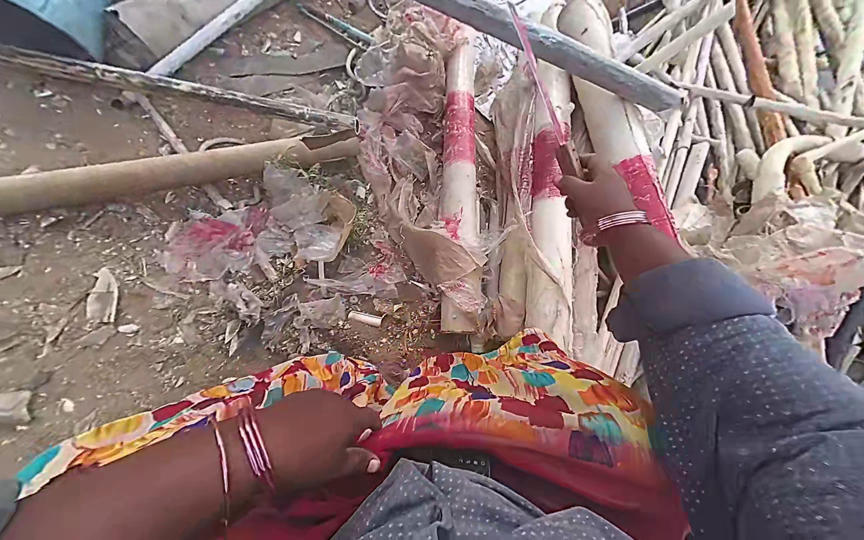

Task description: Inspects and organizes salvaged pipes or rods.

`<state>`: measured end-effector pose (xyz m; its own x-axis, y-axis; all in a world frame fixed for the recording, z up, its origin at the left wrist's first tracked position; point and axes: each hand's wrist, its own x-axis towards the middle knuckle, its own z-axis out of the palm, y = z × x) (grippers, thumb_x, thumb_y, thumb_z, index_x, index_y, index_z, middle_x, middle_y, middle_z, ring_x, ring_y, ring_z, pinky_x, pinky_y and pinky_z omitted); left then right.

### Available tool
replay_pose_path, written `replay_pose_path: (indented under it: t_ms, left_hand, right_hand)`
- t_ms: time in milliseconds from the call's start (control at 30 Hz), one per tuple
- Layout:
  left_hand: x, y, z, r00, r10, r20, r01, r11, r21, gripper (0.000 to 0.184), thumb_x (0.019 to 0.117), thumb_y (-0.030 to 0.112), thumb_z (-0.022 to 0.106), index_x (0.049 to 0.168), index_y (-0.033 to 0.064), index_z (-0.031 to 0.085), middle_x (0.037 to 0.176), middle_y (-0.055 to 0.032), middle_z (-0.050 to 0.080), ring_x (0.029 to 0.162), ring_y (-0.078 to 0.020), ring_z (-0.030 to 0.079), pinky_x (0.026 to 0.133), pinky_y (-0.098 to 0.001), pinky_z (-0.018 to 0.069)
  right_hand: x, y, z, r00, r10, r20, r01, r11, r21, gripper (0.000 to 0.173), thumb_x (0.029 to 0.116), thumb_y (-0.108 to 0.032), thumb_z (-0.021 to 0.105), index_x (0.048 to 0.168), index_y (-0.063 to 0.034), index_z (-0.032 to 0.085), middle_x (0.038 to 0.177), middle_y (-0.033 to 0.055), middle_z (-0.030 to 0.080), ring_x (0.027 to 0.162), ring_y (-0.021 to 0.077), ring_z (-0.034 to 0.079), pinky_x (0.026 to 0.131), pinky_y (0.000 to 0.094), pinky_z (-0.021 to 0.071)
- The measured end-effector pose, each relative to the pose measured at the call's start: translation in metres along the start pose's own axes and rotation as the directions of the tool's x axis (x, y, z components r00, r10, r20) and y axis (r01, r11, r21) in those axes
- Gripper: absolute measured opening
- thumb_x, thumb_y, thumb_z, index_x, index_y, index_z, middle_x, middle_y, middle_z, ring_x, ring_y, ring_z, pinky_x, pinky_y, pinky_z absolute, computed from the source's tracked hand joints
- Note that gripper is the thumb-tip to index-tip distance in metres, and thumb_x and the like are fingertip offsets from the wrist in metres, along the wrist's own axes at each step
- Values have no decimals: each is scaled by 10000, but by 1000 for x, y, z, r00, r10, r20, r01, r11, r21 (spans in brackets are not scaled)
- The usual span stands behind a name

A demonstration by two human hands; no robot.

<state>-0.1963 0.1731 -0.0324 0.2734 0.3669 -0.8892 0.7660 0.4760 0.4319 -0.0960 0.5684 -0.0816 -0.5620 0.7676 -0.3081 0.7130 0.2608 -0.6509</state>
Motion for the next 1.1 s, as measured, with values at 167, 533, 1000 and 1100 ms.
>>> replay_pose_path:
  t_ms: [167, 533, 1000, 1100]
  left_hand:
    - [4, -8, -6, 999, 36, 16, -35, 998, -47, 509, 1062, 460, 517, 1425, 108, 580, 1184, -215, 693, 1124, -414, 657, 961, -639, 478]
    - [24, -53, -30, 989, 120, 83, -104, 980, -170, 488, 1056, 447, 539, 1378, 92, 630, 1219, -214, 698, 1158, -407, 654, 1000, -651, 453]
    - [-7, -23, -4, 979, 202, -14, -201, 977, 74, 461, 1086, 402, 487, 1255, 22, 685, 1131, -258, 697, 1113, -450, 649, 954, -672, 451]
    - [-17, -16, 15, 982, 187, -39, -184, 980, 73, 460, 1086, 401, 486, 1257, 22, 684, 1132, -260, 696, 1116, -450, 648, 952, -673, 453]
  right_hand:
    - [29, -76, 56, 983, -150, 104, 134, 980, 148, 434, 1031, -228, 589, 1415, -56, 485, 1089, 113, 625, 748, 133, 590, 688, 325, 517]
    - [39, -49, 97, 985, -3, 175, -38, 972, 233, 416, 1032, -204, 618, 1399, -46, 503, 998, 111, 618, 667, 119, 545, 620, 302, 484]
    - [-129, -71, 25, 989, 110, 95, -139, 903, 407, 261, 1085, -106, 490, 1298, 40, 524, 759, 12, 543, 529, 34, 510, 526, 169, 462]
    - [-185, -75, 30, 965, 68, 254, -196, 831, 521, 263, 1103, -123, 401, 1293, 15, 519, 748, -35, 529, 511, 18, 498, 500, 158, 467]
